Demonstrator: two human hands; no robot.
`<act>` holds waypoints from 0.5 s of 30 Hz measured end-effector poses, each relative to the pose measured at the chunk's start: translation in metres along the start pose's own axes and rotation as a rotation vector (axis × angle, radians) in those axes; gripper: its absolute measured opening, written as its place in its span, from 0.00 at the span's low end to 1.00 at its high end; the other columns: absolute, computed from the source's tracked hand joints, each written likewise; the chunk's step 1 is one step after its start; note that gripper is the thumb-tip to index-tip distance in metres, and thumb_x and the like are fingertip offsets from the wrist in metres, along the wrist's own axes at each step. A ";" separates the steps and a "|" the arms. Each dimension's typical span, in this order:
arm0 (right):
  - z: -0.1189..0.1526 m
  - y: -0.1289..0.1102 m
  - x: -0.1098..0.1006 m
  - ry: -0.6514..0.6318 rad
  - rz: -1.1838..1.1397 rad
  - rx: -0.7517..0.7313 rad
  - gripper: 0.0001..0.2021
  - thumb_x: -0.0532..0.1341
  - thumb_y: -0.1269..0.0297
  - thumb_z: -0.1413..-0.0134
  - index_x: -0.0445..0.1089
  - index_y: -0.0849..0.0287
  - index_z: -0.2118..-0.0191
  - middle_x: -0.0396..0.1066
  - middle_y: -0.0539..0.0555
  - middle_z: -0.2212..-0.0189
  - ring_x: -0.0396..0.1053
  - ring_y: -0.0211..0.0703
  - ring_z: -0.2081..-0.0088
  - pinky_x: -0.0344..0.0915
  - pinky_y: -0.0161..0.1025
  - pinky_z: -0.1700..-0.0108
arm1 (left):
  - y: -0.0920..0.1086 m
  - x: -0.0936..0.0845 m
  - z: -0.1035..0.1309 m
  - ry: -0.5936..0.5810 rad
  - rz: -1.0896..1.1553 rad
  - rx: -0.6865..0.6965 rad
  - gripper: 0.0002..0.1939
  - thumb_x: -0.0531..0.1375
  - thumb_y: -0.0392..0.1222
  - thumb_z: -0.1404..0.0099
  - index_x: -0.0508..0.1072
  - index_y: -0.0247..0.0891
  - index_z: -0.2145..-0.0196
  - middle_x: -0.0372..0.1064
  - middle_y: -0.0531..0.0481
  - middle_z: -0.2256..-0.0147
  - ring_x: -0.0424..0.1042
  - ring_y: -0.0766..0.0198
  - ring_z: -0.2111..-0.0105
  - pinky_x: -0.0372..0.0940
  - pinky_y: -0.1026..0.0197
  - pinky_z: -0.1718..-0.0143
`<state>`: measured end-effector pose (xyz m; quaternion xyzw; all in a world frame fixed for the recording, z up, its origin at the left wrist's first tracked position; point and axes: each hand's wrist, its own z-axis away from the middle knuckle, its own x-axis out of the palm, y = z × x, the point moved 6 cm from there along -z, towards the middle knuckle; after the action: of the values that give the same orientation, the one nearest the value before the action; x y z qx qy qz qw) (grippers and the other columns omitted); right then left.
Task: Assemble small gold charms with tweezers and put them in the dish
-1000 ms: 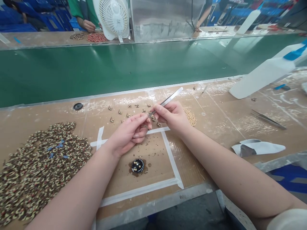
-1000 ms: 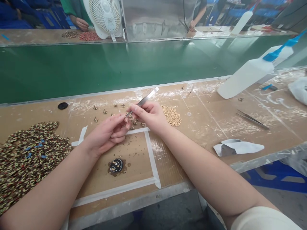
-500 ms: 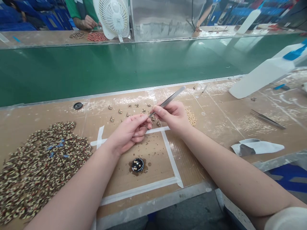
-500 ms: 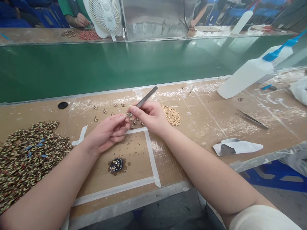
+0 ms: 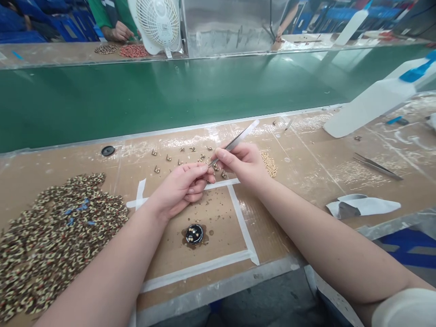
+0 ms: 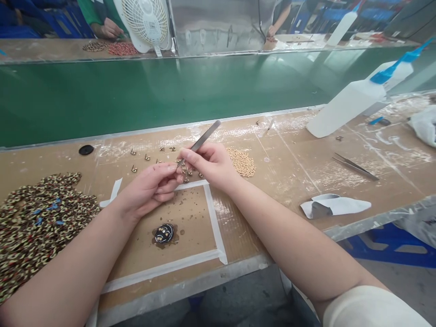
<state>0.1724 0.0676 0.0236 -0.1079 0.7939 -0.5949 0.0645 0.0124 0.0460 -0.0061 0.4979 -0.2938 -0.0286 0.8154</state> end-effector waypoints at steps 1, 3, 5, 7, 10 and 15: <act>-0.001 0.003 0.000 -0.005 -0.035 0.041 0.20 0.70 0.44 0.37 0.81 0.59 0.64 0.72 0.48 0.76 0.67 0.33 0.74 0.62 0.35 0.72 | -0.001 0.000 0.000 -0.004 -0.008 -0.003 0.12 0.73 0.46 0.34 0.81 0.32 0.64 0.73 0.51 0.69 0.48 0.81 0.83 0.46 0.76 0.85; -0.003 0.007 0.001 -0.024 -0.099 0.097 0.23 0.71 0.40 0.39 0.81 0.59 0.64 0.71 0.48 0.77 0.62 0.31 0.77 0.58 0.35 0.76 | -0.001 0.001 0.000 -0.008 -0.017 -0.003 0.12 0.73 0.46 0.33 0.81 0.32 0.63 0.73 0.51 0.68 0.48 0.81 0.83 0.46 0.76 0.85; -0.005 0.010 0.002 -0.033 -0.132 0.117 0.24 0.71 0.39 0.40 0.80 0.59 0.64 0.70 0.47 0.78 0.58 0.30 0.80 0.54 0.35 0.78 | 0.000 0.001 0.000 -0.007 -0.027 0.008 0.12 0.72 0.46 0.33 0.81 0.33 0.63 0.74 0.50 0.67 0.49 0.81 0.83 0.46 0.76 0.85; -0.006 0.011 0.000 -0.020 -0.137 0.105 0.23 0.71 0.40 0.40 0.80 0.59 0.64 0.70 0.47 0.78 0.57 0.29 0.80 0.53 0.35 0.78 | 0.002 0.001 -0.001 0.005 -0.043 0.026 0.12 0.72 0.47 0.33 0.80 0.34 0.64 0.73 0.51 0.68 0.48 0.80 0.83 0.44 0.75 0.84; -0.009 0.013 -0.007 0.047 -0.158 0.066 0.22 0.71 0.40 0.39 0.79 0.58 0.65 0.68 0.46 0.78 0.58 0.30 0.80 0.52 0.35 0.77 | 0.010 -0.006 -0.001 0.080 -0.066 0.116 0.12 0.69 0.48 0.32 0.77 0.37 0.67 0.67 0.55 0.74 0.45 0.77 0.84 0.40 0.72 0.84; -0.015 0.021 -0.021 0.231 -0.142 0.087 0.25 0.67 0.35 0.37 0.76 0.56 0.65 0.61 0.45 0.77 0.56 0.32 0.78 0.50 0.36 0.77 | 0.037 -0.022 0.014 0.417 -0.535 0.426 0.12 0.67 0.50 0.30 0.79 0.40 0.67 0.73 0.52 0.69 0.58 0.70 0.78 0.53 0.66 0.77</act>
<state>0.1872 0.0927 0.0078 -0.0919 0.7598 -0.6404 -0.0648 -0.0219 0.0612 0.0186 0.7100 0.0188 -0.0765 0.6997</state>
